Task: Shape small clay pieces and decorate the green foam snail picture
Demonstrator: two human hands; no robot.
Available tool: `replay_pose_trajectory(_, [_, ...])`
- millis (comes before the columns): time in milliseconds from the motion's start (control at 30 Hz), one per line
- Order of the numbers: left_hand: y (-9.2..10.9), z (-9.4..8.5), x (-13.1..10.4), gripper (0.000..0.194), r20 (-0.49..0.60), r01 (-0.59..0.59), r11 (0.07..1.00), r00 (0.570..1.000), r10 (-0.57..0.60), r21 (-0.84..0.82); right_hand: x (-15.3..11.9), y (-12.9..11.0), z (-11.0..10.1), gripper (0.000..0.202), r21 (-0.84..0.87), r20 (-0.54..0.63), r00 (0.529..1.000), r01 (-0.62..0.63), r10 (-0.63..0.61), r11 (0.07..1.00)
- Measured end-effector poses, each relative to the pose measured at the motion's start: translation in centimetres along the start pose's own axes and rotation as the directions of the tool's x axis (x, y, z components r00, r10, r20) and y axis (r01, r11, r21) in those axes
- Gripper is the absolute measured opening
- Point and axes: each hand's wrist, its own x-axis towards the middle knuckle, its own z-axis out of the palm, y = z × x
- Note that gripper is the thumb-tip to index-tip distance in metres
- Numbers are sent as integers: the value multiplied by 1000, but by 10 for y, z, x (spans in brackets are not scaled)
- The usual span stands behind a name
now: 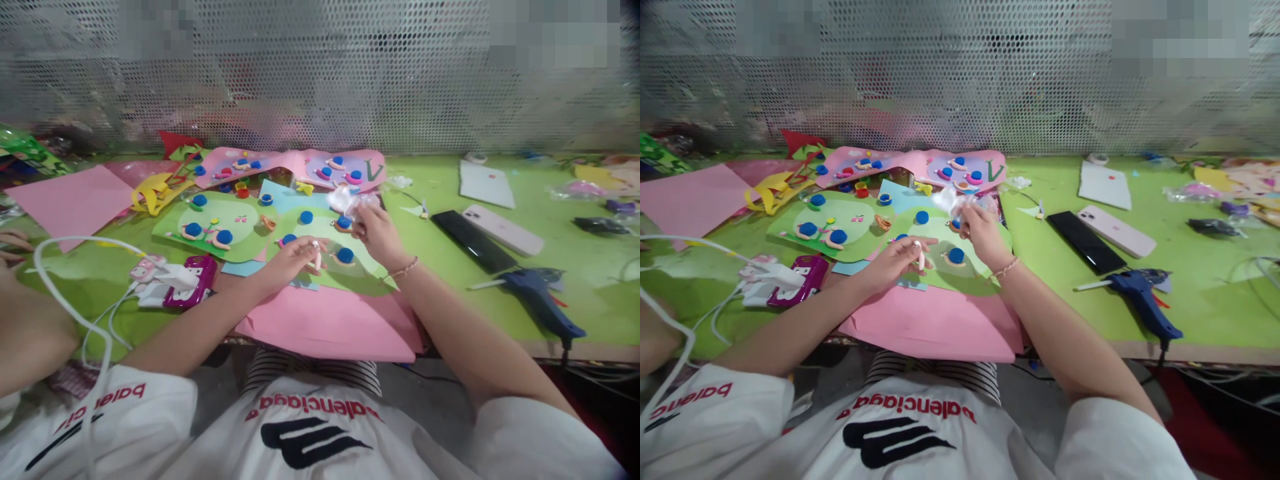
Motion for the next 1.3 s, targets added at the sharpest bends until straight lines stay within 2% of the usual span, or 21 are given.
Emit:
replay_pose_trajectory(67, [-1, -2, 2, 31, -47, -10, 1000, 999, 10, 1, 4, -1, -4, 28, 46, -26, 996, -83, 84, 996])
replay_pose_trajectory(133, [-3, -5, 6, 31, -91, -31, 1000, 995, 31, -1, 2, -2, -4, 25, -65, 77, 987, -134, 139, 989])
replay_pose_trajectory(167, [-4, -6, 8, 31, -111, -43, 999, 993, 43, -5, -1, -3, -3, 24, -152, 153, 979, -110, 133, 982])
replay_pose_trajectory(300, [-7, -12, 15, 31, -186, -101, 993, 979, 89, -58, -17, -5, 10, 28, -426, 457, 888, 165, 54, 890])
replay_pose_trajectory(433, [-6, -11, 15, 34, -211, -140, 979, 972, 106, -150, -26, 0, 22, 30, -550, 559, 828, 406, -40, 730])
replay_pose_trajectory(500, [-5, -10, 14, 35, -209, -137, 978, 972, 102, -157, -27, 4, 27, 30, -557, 577, 813, 467, -85, 687])
replay_pose_trajectory(600, [-6, -9, 14, 35, -231, -125, 983, 969, 92, -132, -29, 5, 30, 31, -526, 582, 802, 499, -136, 689])
replay_pose_trajectory(733, [-6, -10, 14, 36, -265, -103, 987, 962, 68, -121, -32, 3, 31, 32, -514, 566, 811, 485, -144, 707])
replay_pose_trajectory(933, [-4, -10, 14, 33, -254, -71, 991, 966, 41, -110, -30, 4, 30, 32, -515, 540, 834, 432, -112, 740])
replay_pose_trajectory(1100, [-3, -9, 14, 33, -322, -95, 993, 944, 69, -67, -30, 3, 29, 32, -516, 532, 842, 411, -95, 752])
replay_pose_trajectory(1300, [4, -4, 14, 40, -352, -53, 988, 936, -2, -147, -32, 2, 33, 31, -495, 526, 844, 403, -104, 770])
